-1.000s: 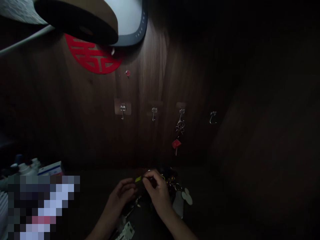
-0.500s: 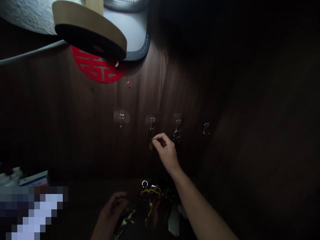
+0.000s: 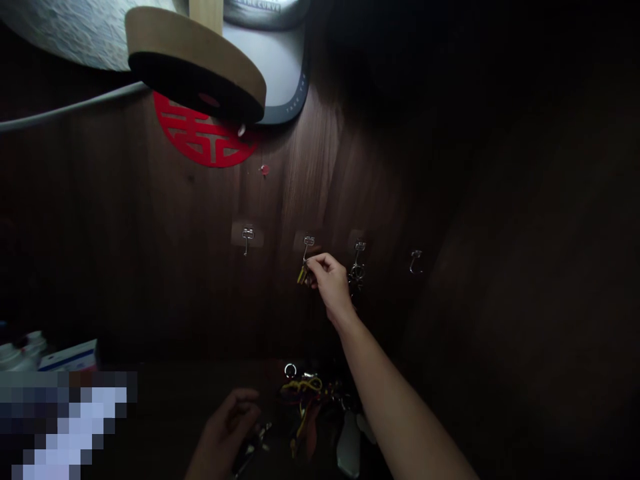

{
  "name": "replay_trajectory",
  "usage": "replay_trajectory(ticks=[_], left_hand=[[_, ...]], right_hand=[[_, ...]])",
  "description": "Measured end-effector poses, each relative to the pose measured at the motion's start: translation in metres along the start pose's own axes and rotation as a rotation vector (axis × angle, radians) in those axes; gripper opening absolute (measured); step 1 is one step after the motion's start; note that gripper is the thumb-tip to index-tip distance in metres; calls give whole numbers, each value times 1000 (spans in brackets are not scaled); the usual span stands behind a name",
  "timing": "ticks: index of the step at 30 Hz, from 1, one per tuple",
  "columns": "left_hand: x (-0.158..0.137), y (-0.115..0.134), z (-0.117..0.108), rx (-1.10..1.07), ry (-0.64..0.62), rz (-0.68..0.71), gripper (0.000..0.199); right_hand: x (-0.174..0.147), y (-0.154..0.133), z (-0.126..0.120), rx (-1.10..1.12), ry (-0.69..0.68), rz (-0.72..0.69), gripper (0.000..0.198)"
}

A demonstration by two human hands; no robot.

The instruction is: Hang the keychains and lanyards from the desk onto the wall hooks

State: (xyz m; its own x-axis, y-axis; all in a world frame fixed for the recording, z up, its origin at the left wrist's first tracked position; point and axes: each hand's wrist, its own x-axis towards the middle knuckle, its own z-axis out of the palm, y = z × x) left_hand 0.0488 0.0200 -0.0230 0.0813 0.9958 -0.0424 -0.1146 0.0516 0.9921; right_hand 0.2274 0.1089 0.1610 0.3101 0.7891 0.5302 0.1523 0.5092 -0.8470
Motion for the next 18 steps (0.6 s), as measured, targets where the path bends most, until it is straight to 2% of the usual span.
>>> replay_trajectory(ticks=[6, 10, 14, 18], left_hand=[[1, -2, 0, -12, -10, 7, 35], [-1, 1, -1, 18, -20, 13, 34], [0, 4, -3, 63, -2, 13, 34], [2, 4, -5, 100, 16, 30, 32]], right_hand=[[-4, 11, -1, 16, 8, 8, 19], [-16, 22, -10, 75, -23, 70, 25], [-40, 35, -24, 87, -62, 155, 25], [-75, 49, -37, 45, -176, 274, 21]])
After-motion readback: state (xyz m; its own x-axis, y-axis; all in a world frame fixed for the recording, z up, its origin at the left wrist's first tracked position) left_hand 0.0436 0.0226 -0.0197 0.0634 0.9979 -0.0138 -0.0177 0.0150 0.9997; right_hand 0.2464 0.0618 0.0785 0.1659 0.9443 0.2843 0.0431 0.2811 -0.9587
